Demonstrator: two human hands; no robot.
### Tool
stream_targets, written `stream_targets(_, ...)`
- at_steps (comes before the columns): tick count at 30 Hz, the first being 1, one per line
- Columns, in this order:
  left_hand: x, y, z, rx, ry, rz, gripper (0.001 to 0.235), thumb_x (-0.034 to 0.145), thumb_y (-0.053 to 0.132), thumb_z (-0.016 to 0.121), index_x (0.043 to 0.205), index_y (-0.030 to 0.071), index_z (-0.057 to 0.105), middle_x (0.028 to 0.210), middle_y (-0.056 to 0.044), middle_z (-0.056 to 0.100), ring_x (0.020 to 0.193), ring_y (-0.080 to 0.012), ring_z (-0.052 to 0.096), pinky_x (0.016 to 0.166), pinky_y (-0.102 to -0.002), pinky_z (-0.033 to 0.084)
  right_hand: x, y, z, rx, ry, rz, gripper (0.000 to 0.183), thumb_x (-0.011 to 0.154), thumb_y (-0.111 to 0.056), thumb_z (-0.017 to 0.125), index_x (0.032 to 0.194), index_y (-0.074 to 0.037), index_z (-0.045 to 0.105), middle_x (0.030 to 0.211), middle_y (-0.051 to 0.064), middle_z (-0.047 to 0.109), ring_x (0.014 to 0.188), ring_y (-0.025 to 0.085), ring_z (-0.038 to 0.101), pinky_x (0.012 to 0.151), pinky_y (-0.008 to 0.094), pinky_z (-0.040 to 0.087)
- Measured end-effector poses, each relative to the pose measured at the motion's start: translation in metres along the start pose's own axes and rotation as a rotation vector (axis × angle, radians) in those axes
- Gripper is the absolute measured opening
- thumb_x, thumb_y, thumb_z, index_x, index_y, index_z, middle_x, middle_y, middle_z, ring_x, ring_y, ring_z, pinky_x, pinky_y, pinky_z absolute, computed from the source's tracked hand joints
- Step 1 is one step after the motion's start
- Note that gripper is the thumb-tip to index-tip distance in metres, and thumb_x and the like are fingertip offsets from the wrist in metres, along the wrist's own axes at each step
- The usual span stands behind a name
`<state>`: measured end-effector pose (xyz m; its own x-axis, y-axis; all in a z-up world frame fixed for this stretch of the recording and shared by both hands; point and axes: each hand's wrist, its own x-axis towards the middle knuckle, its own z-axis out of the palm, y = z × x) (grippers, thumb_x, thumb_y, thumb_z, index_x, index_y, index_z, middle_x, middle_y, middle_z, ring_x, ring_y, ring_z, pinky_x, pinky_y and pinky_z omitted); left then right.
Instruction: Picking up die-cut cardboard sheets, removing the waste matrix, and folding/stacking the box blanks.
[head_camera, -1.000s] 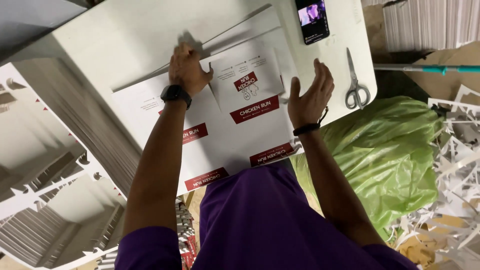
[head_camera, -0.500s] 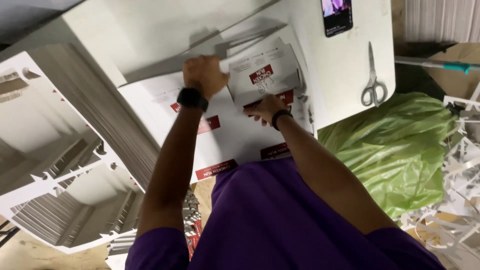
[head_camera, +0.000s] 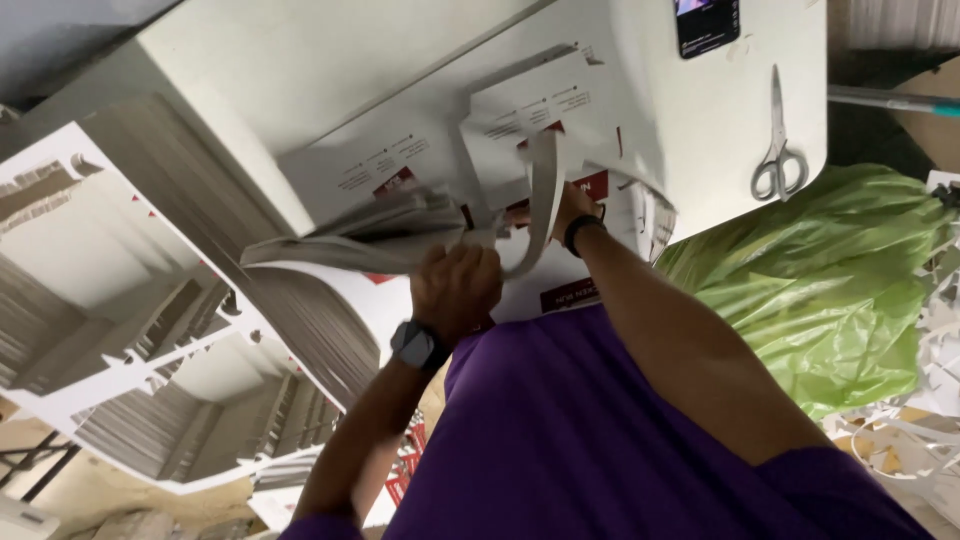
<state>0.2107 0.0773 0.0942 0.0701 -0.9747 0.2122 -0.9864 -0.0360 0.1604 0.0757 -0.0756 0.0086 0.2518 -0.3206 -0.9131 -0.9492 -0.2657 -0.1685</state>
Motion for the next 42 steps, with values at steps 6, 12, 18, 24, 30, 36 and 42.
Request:
stream_targets(6, 0.013, -0.009, -0.113, -0.184, -0.063, -0.008, 0.032, 0.100, 0.044, 0.046, 0.074, 0.026, 0.053, 0.063, 0.004, 0.049, 0.056, -0.0170, 0.055, 0.056, -0.029, 0.043, 0.024, 0.041, 0.024, 0.165, -0.005, 0.086, 0.027, 0.082, -0.031, 0.086, 0.088, -0.008, 0.073, 0.081, 0.007, 0.073, 0.075, 0.024, 0.067, 0.070, 0.041, 0.056)
stream_targets(12, 0.061, -0.013, -0.072, -0.068, 0.133, -0.033, 0.023, 0.090, 0.029, 0.061, 0.070, 0.019, 0.059, 0.065, -0.004, 0.054, 0.057, -0.0236, 0.057, 0.058, -0.037, 0.046, -0.026, -0.009, -0.031, 0.469, -0.063, 0.043, 0.046, 0.083, -0.058, 0.079, 0.074, -0.013, 0.076, 0.059, 0.006, 0.069, 0.063, 0.022, 0.071, 0.082, 0.039, 0.057)
stream_targets(18, 0.064, -0.040, -0.027, -0.005, -0.163, -0.289, 0.130, 0.060, 0.079, 0.098, 0.158, 0.022, 0.034, 0.134, -0.015, 0.071, 0.137, -0.0302, 0.057, 0.121, -0.051, 0.022, -0.036, -0.019, -0.022, 0.360, 0.020, 0.111, 0.055, 0.080, -0.061, 0.084, 0.064, -0.009, 0.074, 0.053, 0.007, 0.067, 0.039, 0.013, 0.055, 0.043, 0.025, 0.047)
stream_targets(24, -0.056, 0.072, -0.016, -0.544, -0.037, -1.017, 0.024, 0.099, 0.026, 0.062, 0.090, 0.004, 0.064, 0.079, -0.021, 0.069, 0.082, -0.0429, 0.071, 0.072, -0.055, 0.053, -0.035, -0.006, -0.010, 0.476, 0.051, 0.003, 0.047, 0.075, -0.054, 0.086, 0.072, -0.008, 0.073, 0.059, 0.005, 0.070, 0.039, 0.014, 0.059, 0.034, 0.023, 0.043)
stream_targets(30, -0.214, 0.164, 0.111, -0.894, -0.529, -1.806, 0.042, 0.083, 0.056, 0.071, 0.116, 0.030, 0.076, 0.112, 0.001, 0.076, 0.112, -0.0259, 0.070, 0.100, -0.046, 0.054, -0.025, 0.019, 0.002, 0.452, -0.014, -0.141, 0.044, 0.083, -0.049, 0.077, 0.077, -0.005, 0.075, 0.063, 0.008, 0.071, 0.043, 0.014, 0.064, 0.037, 0.024, 0.049)
stream_targets(36, -0.177, 0.173, 0.122, -1.525, 0.645, -2.233, 0.046, 0.082, 0.021, 0.075, 0.114, -0.008, 0.062, 0.092, -0.020, 0.065, 0.084, -0.0337, 0.071, 0.078, -0.047, 0.065, -0.030, 0.052, 0.018, 0.355, -0.069, -0.343, 0.037, 0.092, -0.044, 0.067, 0.087, -0.008, 0.075, 0.062, 0.008, 0.069, 0.045, 0.014, 0.063, 0.046, 0.022, 0.052)
stream_targets(42, -0.141, 0.189, 0.060, -1.271, 0.532, -2.197, 0.042, 0.082, 0.029, 0.077, 0.105, -0.003, 0.060, 0.081, -0.016, 0.068, 0.073, -0.0256, 0.076, 0.067, -0.037, 0.067, -0.069, 0.059, 0.037, 0.032, -0.235, -0.402, 0.040, 0.092, -0.042, 0.063, 0.083, -0.005, 0.074, 0.063, 0.011, 0.070, 0.049, 0.017, 0.066, 0.050, 0.026, 0.051)
